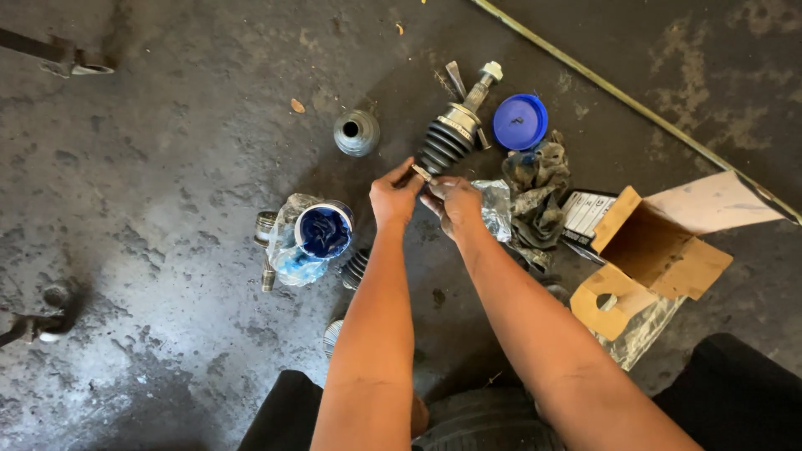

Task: The person sits on the workshop floor assembling a CV joint on an axle shaft. They fit a circlip onto the joint, slide the rubber boot over the shaft, seat the boot, and wipe grease from their hands and parts with a rag.

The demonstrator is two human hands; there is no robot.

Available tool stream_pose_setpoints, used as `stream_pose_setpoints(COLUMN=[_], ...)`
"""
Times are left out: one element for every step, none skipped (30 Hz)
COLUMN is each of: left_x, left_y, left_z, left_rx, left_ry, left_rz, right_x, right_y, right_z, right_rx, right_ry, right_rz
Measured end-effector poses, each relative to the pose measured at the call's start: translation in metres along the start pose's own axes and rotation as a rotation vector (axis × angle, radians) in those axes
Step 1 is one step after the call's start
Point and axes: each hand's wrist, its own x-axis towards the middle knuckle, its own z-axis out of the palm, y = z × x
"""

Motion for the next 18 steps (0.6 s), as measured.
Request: stream_pose_setpoints(left_x=[-0.001, -0.003, -0.005, -0.005, -0.003, -0.001, -0.003, -0.004, -0.006, -0.009, -0.010, -0.011, -0.010, -0.009, -0.011, -0.013, -0.012, -0.012], left_y=[0.003, 0.006, 0.009, 0.006, 0.004, 0.002, 0.002, 0.001, 0.001, 0.000, 0.000, 0.000, -0.002, -0.003, -0.007, -0.007, -0.007, -0.006], left_z=[0.000, 0.001, -0.001, 0.001, 0.002, 0.003, 0.002, 0.001, 0.001, 0.002, 0.001, 0.000, 0.000, 0.000, 0.001, 0.003, 0.003, 0.003], left_rx=[0.000, 0.026, 0.052, 0.053, 0.069, 0.085, 0.085, 0.063, 0.040, 0.039, 0.022, 0.005, 0.003, -0.007, -0.015, -0.016, -0.018, -0.020], left_ry=[-0.004, -0.002, 0.002, 0.001, 0.009, 0.017, 0.016, 0.029, 0.040, 0.037, 0.067, 0.097, 0.100, 0.122, 0.141, 0.141, 0.174, 0.208], left_rz=[0.001, 0.003, 0.004, 0.004, 0.035, 0.066, 0.066, 0.112, 0.157, 0.155, 0.200, 0.246, 0.247, 0.265, 0.279, 0.276, 0.316, 0.355], right_x=[0.004, 0.008, 0.011, 0.009, 0.009, 0.008, 0.009, 0.011, 0.013, 0.017, 0.021, 0.024, 0.026, 0.027, 0.027, 0.023, 0.021, 0.018], right_y=[0.001, 0.002, 0.004, 0.003, 0.001, -0.001, -0.002, -0.003, -0.005, -0.005, -0.004, -0.004, -0.005, -0.006, -0.006, -0.010, -0.015, -0.020], right_z=[-0.001, -0.002, -0.003, -0.001, 0.003, 0.007, 0.008, 0.008, 0.008, 0.005, 0.005, 0.006, 0.007, 0.007, 0.005, 0.006, 0.010, 0.015], right_rx=[0.002, -0.017, -0.037, -0.036, -0.082, -0.128, -0.128, -0.136, -0.145, -0.146, -0.137, -0.128, -0.130, -0.067, -0.004, -0.006, -0.048, -0.089], right_ry=[0.003, 0.005, 0.005, 0.006, 0.028, 0.050, 0.051, 0.040, 0.030, 0.033, 0.043, 0.053, 0.051, 0.043, 0.040, 0.042, 0.042, 0.043], right_rz=[-0.002, -0.028, -0.051, -0.051, -0.078, -0.105, -0.105, -0.114, -0.124, -0.124, -0.110, -0.096, -0.098, -0.080, -0.060, -0.059, -0.050, -0.041])
